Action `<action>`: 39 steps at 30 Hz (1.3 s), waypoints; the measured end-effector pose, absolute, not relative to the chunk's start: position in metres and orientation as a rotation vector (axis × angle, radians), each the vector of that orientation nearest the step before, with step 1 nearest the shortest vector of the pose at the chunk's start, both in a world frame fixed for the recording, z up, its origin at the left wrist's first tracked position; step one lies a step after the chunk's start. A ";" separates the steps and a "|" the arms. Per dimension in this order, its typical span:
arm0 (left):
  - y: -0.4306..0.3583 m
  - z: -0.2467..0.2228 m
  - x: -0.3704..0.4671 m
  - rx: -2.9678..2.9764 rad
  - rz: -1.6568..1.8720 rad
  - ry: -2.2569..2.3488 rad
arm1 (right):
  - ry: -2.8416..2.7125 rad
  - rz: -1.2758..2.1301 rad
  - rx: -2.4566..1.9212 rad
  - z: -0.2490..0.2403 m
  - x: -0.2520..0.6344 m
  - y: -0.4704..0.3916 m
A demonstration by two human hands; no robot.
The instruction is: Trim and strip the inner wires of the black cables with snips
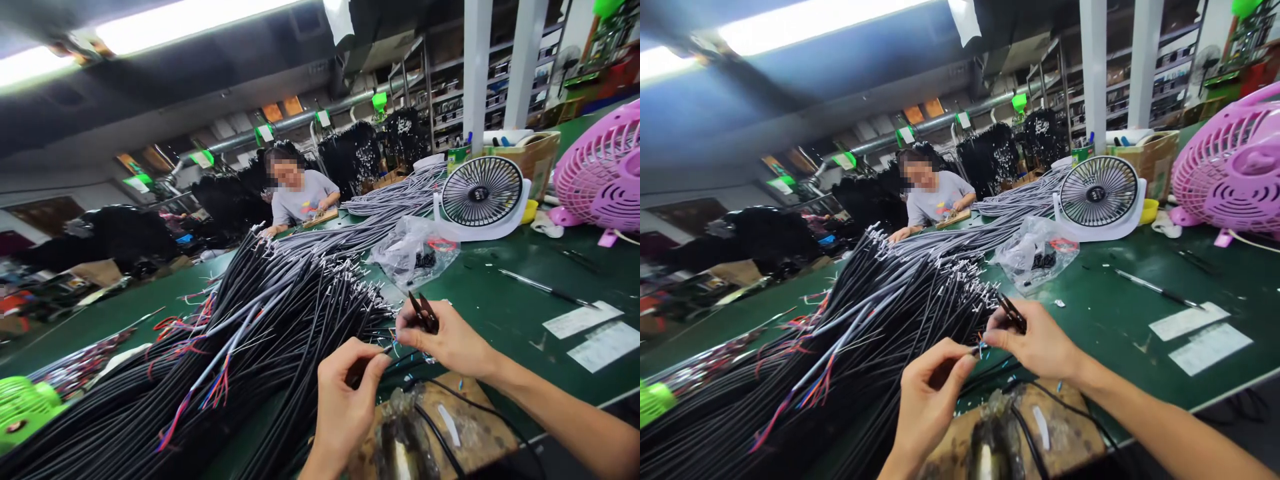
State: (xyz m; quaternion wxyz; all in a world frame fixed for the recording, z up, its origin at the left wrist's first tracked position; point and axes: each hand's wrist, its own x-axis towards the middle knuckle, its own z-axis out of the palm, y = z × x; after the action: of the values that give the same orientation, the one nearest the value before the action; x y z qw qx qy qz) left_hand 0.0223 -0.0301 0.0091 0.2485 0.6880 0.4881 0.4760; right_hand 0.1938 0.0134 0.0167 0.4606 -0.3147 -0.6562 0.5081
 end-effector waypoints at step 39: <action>-0.028 0.010 0.027 1.796 1.193 1.392 | -1.874 0.609 -0.881 0.012 0.190 0.009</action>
State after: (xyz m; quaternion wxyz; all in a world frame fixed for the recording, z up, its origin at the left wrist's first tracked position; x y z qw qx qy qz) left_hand 0.0267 -0.0280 0.0097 0.2837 0.6710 0.5202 0.4456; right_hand 0.1897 0.0093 0.0124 0.4719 -0.3600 -0.7655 0.2485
